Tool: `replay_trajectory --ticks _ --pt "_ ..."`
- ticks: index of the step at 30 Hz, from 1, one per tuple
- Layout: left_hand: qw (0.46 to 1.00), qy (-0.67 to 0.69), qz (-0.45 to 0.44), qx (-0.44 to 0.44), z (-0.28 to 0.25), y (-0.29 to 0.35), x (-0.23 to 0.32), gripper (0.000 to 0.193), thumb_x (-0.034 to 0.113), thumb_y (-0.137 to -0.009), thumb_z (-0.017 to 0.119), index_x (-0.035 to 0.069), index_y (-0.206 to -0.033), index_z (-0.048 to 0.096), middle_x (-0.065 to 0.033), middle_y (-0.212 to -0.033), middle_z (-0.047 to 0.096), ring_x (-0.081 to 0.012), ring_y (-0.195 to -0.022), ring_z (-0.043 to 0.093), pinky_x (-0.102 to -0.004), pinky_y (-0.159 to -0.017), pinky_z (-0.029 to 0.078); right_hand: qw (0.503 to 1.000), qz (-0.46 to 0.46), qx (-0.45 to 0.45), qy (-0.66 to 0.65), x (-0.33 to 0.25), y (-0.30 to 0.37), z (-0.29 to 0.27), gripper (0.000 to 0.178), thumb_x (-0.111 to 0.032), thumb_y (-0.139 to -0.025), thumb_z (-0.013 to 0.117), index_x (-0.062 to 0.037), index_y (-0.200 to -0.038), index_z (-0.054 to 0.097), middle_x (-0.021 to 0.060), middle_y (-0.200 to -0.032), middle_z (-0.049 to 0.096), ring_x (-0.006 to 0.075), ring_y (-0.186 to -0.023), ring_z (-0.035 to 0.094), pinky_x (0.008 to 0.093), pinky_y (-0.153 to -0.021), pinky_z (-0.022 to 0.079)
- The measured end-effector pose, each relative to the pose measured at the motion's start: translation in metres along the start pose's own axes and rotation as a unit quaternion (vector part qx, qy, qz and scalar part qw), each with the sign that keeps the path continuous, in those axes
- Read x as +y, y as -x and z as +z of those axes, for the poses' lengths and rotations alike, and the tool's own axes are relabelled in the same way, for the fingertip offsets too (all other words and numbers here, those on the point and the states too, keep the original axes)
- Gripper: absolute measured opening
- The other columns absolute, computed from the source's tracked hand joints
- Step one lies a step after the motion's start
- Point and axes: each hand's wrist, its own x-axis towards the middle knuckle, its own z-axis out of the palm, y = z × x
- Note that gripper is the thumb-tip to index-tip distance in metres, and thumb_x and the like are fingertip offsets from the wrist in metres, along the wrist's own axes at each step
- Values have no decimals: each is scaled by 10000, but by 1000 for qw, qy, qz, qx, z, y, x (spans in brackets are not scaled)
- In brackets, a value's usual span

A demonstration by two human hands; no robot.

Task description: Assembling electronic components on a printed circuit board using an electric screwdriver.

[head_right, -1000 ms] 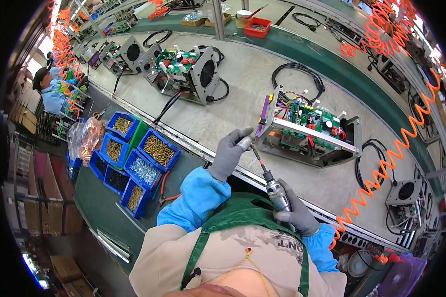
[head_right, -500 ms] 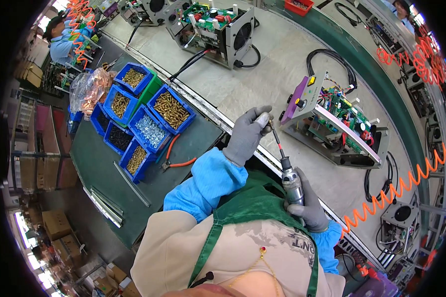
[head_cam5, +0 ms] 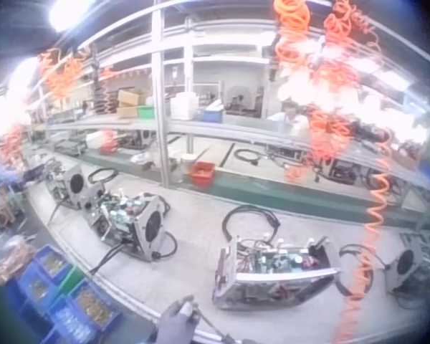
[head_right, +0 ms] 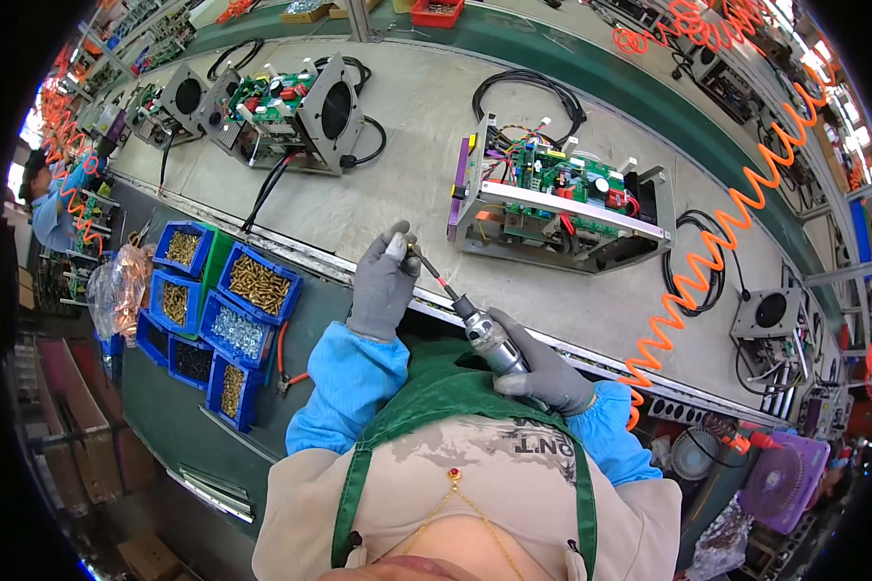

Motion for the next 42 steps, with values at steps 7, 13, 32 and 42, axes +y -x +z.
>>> replay_trajectory --ticks 7,13,32,42 --pt "998 34 -41 -36 2 -4 -2 326 96 -941 528 -25 -1239 476 -66 -971 577 -114 -829 553 -206 -701 485 1000 -9 6 -10 4 1 -6 967 -163 -633 689 -110 -1473 214 133 -1294 459 209 -1085 478 305 -930 377" --pt "987 -150 53 20 11 -2 4 305 126 -930 548 -28 -1193 540 -66 -964 603 -100 -814 564 -203 -705 488 985 -39 36 166 -4 -2 -3 965 -182 -643 699 -108 -1472 210 154 -1272 481 264 -1025 540 317 -918 394" --pt "825 -441 263 238 -65 49 78 189 157 -866 598 2 -951 664 -37 -741 631 -125 -648 555 -273 -631 465 995 20 12 -96 -14 -13 1 1200 -275 -534 823 -94 -1487 116 118 -1108 519 159 -719 567 267 -579 470" --pt "483 -726 1 489 -264 176 156 237 271 -837 578 95 -976 654 -148 -928 656 -334 -862 618 -443 -783 481 996 16 39 -80 -10 -10 -13 1085 -182 -574 721 -83 -1484 139 136 -1143 508 176 -718 569 299 -594 480"
